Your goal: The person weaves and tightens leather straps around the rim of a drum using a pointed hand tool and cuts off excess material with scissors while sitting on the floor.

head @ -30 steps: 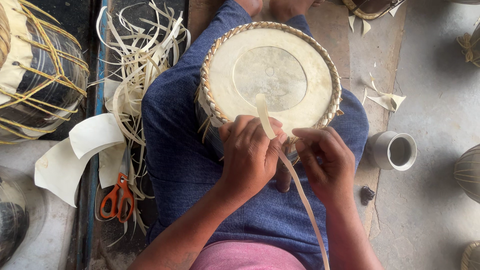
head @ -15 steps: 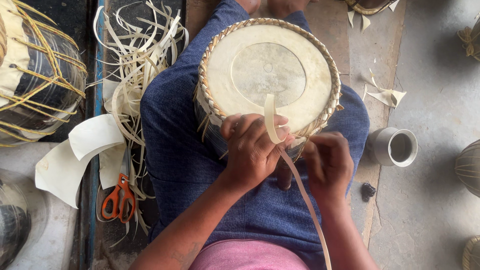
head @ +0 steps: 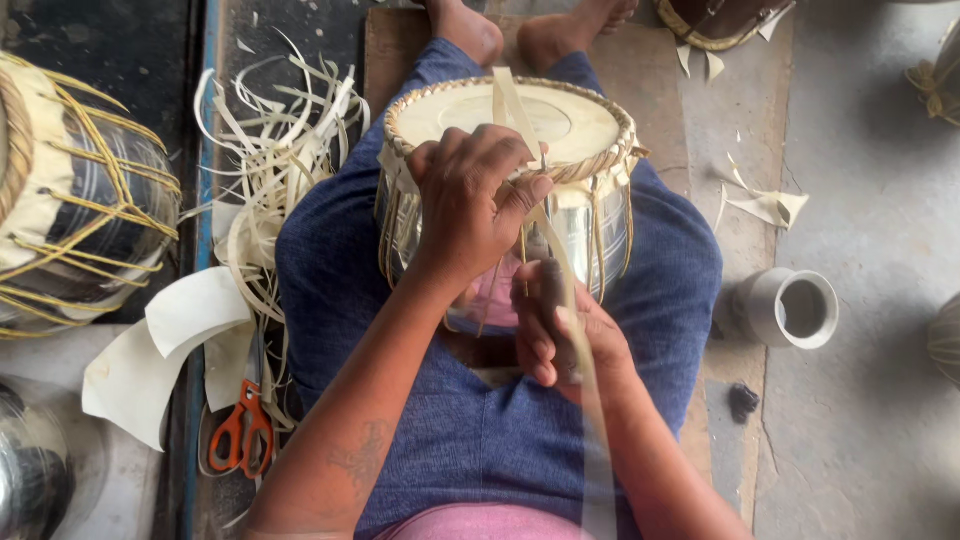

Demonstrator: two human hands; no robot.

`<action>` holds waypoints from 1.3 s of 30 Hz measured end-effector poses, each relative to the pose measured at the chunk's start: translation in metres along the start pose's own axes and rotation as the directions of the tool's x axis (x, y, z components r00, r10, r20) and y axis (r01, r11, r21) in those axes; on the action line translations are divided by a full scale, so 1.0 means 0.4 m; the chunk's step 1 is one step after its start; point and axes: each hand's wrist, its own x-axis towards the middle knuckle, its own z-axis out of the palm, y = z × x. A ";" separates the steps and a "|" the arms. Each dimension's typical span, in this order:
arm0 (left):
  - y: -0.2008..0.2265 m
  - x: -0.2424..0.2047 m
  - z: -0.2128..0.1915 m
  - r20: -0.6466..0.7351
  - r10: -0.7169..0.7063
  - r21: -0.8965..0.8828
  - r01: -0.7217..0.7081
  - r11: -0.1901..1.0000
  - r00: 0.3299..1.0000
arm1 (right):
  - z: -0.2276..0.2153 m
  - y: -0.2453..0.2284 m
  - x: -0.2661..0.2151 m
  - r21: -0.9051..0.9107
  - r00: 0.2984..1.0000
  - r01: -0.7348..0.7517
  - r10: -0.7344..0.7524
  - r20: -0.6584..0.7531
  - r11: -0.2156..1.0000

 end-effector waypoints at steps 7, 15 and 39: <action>-0.073 0.058 0.061 0.000 -0.020 -0.005 0.020 1.000 1.000 | -0.028 0.040 -0.221 -0.940 0.871 -0.268 -0.363 -0.330 0.213; 0.007 -0.031 0.019 0.139 0.047 0.044 -0.053 0.998 0.989 | -0.072 0.037 -0.340 -0.579 0.662 0.392 -0.656 -0.363 0.715; 0.050 0.010 -0.050 0.270 -0.060 0.035 0.053 0.998 0.961 | -0.159 -0.236 -0.147 -0.982 0.687 -0.146 -0.703 -0.185 0.116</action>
